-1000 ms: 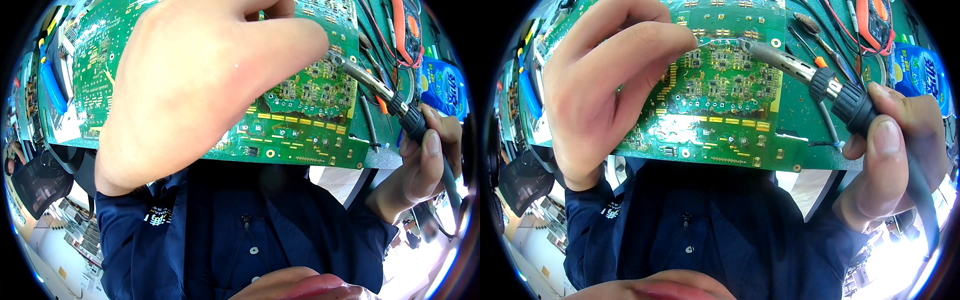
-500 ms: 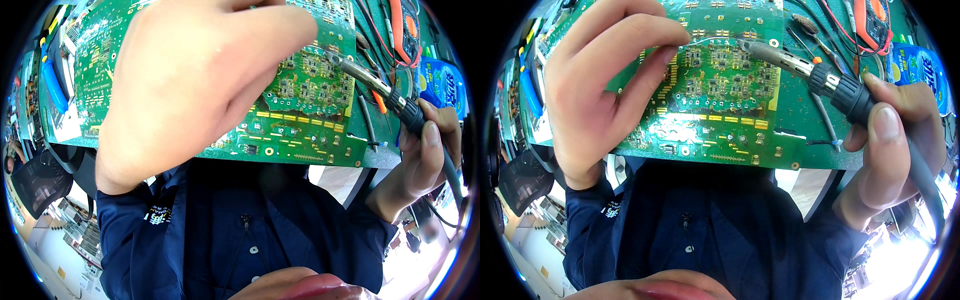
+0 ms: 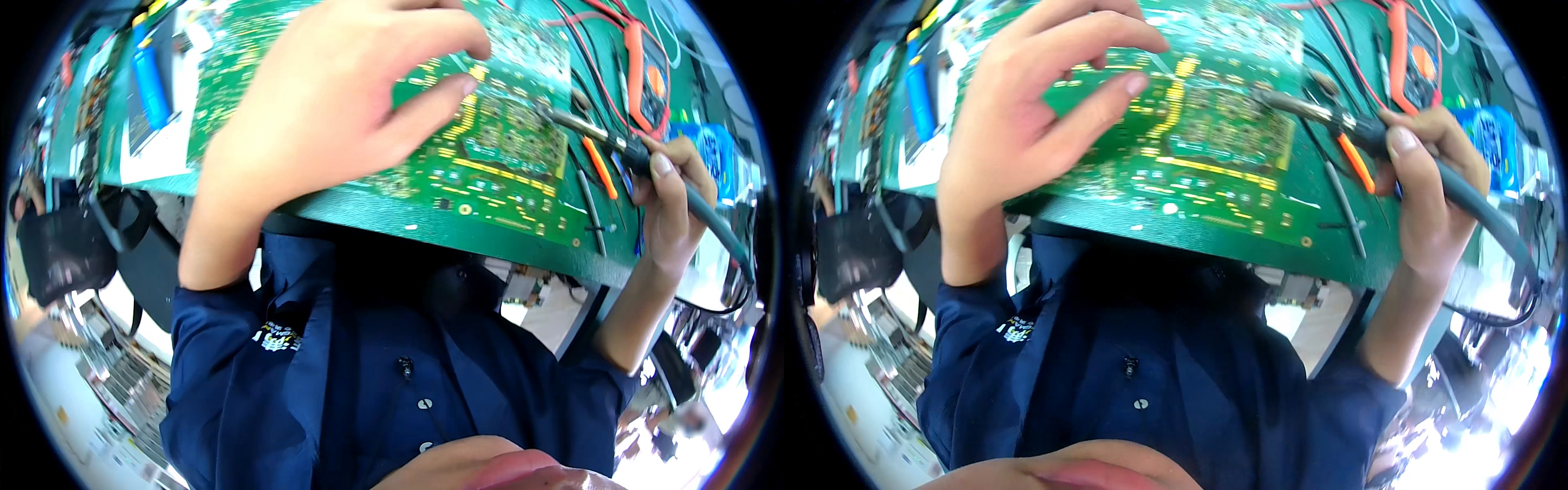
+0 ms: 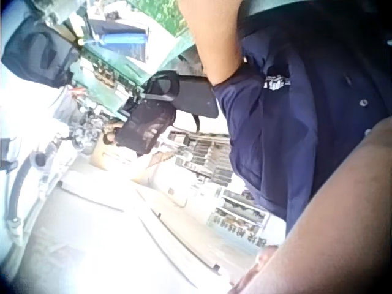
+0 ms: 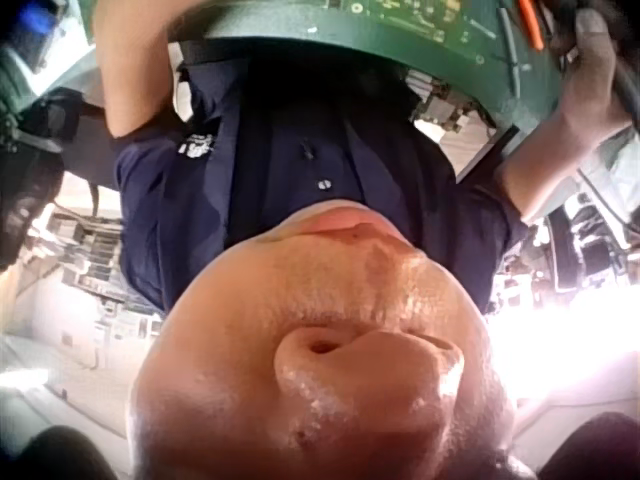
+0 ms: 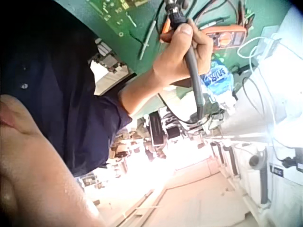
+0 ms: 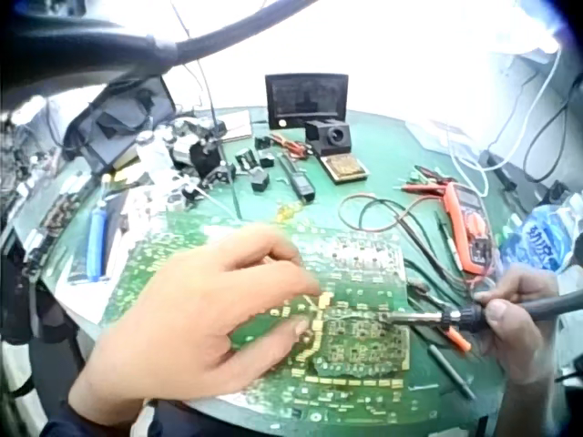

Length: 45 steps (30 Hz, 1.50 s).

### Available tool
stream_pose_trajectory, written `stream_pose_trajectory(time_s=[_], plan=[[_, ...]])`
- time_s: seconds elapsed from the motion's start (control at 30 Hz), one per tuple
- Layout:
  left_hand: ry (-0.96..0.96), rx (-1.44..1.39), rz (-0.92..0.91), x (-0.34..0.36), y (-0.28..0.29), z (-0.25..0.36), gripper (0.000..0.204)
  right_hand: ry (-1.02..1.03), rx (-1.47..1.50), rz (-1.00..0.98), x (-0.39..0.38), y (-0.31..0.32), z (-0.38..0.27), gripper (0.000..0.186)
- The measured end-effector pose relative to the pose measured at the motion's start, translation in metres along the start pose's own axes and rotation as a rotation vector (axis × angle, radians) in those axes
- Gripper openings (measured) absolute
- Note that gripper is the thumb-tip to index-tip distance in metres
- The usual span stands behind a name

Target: The person is using a soldering iron and a desoldering pump to repair a green printed circuit board. They apply heat to the solder joints with the iron and use the pump to remove excess solder from various components on the board.

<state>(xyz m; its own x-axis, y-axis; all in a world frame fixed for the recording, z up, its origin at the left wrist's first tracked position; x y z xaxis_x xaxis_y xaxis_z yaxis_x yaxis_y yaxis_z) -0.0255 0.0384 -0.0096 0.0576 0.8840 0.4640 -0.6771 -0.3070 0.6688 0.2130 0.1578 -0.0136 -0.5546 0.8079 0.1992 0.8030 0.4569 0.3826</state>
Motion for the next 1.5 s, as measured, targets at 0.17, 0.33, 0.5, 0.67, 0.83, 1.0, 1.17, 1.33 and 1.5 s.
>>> stream_pose_trajectory(time_s=[0.17,0.33,0.5,0.67,0.83,1.0,1.17,1.33,1.5], plan=[[0.041,0.292,0.156,-0.048,0.044,0.015,0.015,0.026,-0.029,-0.012,-0.004,0.013,0.009,0.014],[0.286,0.660,0.502,-0.112,0.110,-0.028,0.017,0.019,0.045,0.001,-0.002,0.002,0.009,0.013],[0.544,1.002,0.522,-0.138,0.170,-0.117,0.039,0.016,0.033,-0.013,-0.004,0.006,0.008,0.015],[1.132,0.902,0.276,-0.133,0.214,-0.202,0.067,0.040,0.050,0.006,-0.004,-0.002,-0.001,0.017],[1.227,0.731,0.267,-0.138,0.225,-0.227,0.058,0.044,0.001,-0.017,-0.002,0.001,-0.002,0.019],[0.851,-0.220,0.687,-0.157,0.245,-0.210,0.038,0.006,0.018,-0.008,0.001,0.003,0.003,0.020],[0.687,-0.643,1.009,-0.168,0.229,-0.114,0.038,0.065,0.037,-0.068,0.001,0.006,0.005,0.017],[0.428,-0.788,0.905,-0.137,0.172,-0.026,0.041,-0.006,-0.018,-0.042,-0.002,0.011,0.011,0.022],[0.286,-1.263,0.641,-0.091,0.121,0.018,0.048,0.000,0.021,-0.061,0.001,0.009,0.018,0.023]])
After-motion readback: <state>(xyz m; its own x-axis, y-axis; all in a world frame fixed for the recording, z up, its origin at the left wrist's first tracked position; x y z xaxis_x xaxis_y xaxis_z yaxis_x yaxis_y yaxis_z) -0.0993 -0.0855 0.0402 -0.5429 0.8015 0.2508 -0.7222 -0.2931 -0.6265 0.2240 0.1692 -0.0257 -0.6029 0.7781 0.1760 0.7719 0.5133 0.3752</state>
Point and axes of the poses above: each hand's wrist, its own x-axis towards the middle knuckle, its own y-axis out of the back of the hand, z = x × y, the point moved 3 cm from there along x, towards the middle knuckle, and after that the axes turned 4 degrees about z, right-handed, at the moved point
